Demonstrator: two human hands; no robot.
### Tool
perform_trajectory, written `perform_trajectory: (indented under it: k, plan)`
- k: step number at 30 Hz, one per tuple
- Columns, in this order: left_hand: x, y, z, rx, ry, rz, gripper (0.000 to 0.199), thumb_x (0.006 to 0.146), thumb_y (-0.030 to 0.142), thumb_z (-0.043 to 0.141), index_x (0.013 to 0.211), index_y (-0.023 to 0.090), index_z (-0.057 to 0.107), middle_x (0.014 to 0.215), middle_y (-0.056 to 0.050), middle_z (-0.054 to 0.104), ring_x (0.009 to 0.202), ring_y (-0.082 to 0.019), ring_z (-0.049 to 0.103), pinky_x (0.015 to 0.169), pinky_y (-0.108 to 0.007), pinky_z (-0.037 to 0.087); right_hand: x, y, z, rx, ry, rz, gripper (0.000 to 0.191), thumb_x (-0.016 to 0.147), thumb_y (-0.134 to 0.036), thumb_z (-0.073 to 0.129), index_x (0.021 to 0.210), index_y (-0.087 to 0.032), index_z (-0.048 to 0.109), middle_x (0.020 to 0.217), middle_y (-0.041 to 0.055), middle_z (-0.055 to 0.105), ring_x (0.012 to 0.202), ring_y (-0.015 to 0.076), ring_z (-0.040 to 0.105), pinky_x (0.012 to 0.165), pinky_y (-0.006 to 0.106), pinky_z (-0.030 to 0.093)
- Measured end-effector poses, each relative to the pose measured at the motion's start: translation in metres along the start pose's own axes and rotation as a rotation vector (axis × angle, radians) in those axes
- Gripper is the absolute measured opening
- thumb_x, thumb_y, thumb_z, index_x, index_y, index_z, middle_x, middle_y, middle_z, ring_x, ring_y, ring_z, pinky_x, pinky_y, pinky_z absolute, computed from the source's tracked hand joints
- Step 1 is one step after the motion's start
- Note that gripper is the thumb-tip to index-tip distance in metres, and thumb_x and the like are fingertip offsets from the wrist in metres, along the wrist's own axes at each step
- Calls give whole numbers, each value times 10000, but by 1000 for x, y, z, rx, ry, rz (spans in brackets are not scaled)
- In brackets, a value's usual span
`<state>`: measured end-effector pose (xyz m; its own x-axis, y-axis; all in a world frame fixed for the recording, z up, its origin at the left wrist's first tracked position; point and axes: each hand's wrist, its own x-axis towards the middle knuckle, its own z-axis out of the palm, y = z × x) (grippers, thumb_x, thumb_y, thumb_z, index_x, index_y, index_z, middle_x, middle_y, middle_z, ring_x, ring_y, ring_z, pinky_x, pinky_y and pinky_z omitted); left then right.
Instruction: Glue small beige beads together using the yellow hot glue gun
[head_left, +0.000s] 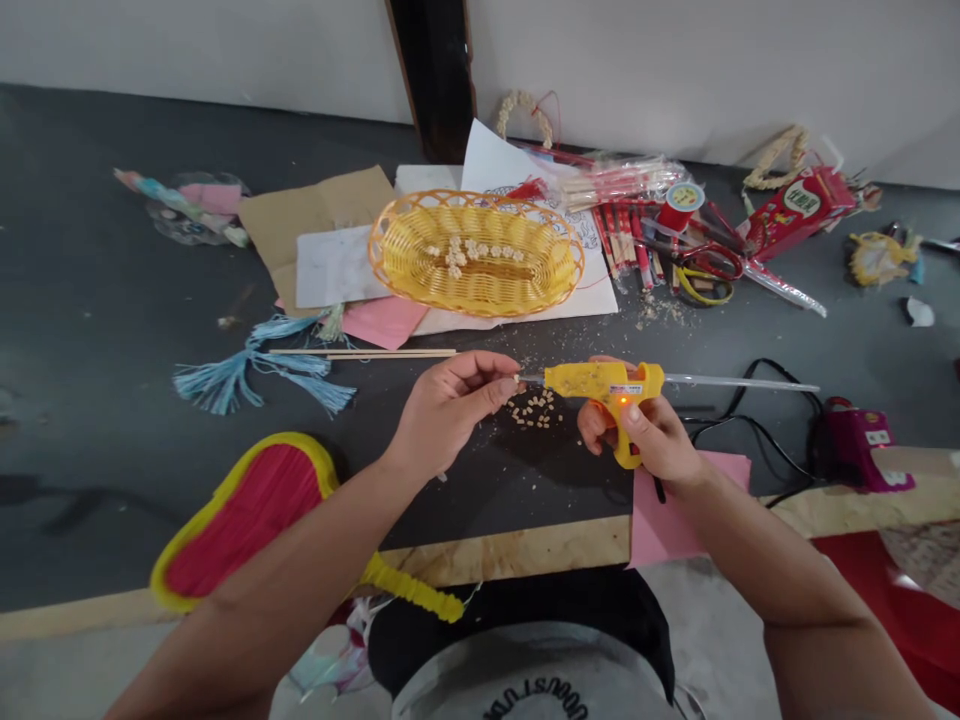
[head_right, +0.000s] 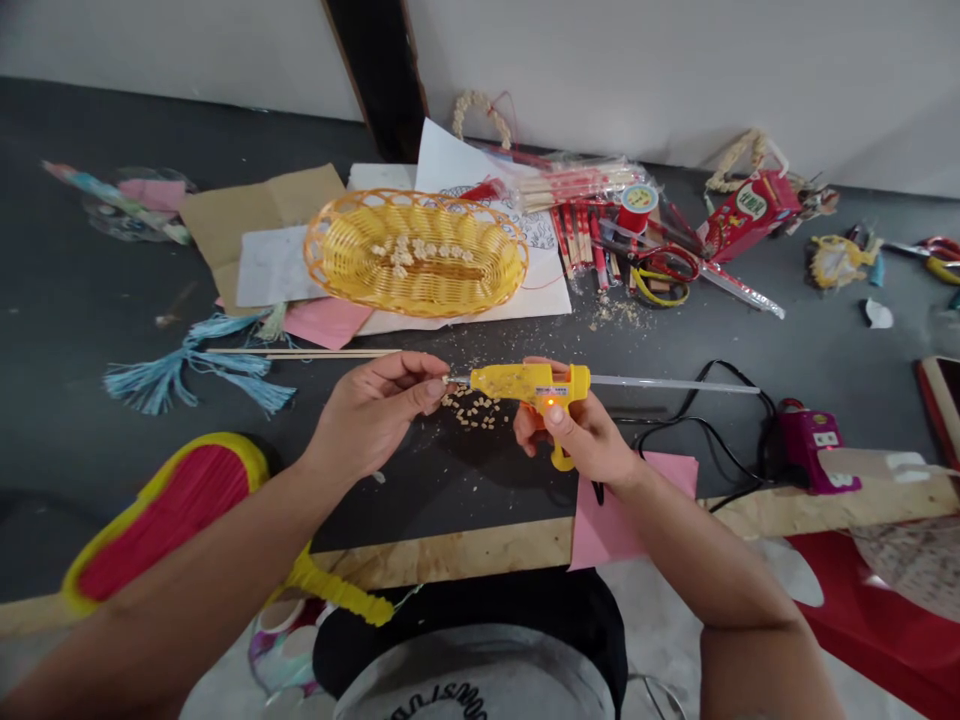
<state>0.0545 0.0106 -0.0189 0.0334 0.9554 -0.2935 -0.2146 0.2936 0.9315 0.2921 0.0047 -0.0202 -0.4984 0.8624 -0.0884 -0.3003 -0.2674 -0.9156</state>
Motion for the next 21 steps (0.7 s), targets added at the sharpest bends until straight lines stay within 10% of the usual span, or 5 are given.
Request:
perform_trajectory:
  k: [21]
  plan:
    - [-2,2,0,-54,-50,-21,202,709,282,840,867,181,763,715,-10,685,620,-79,545,583,-191,421,1,4,-4,-5,-49,-27,308,952,-481,563,1125,-240,481,733,-24,487,625,130,501,561,298,430]
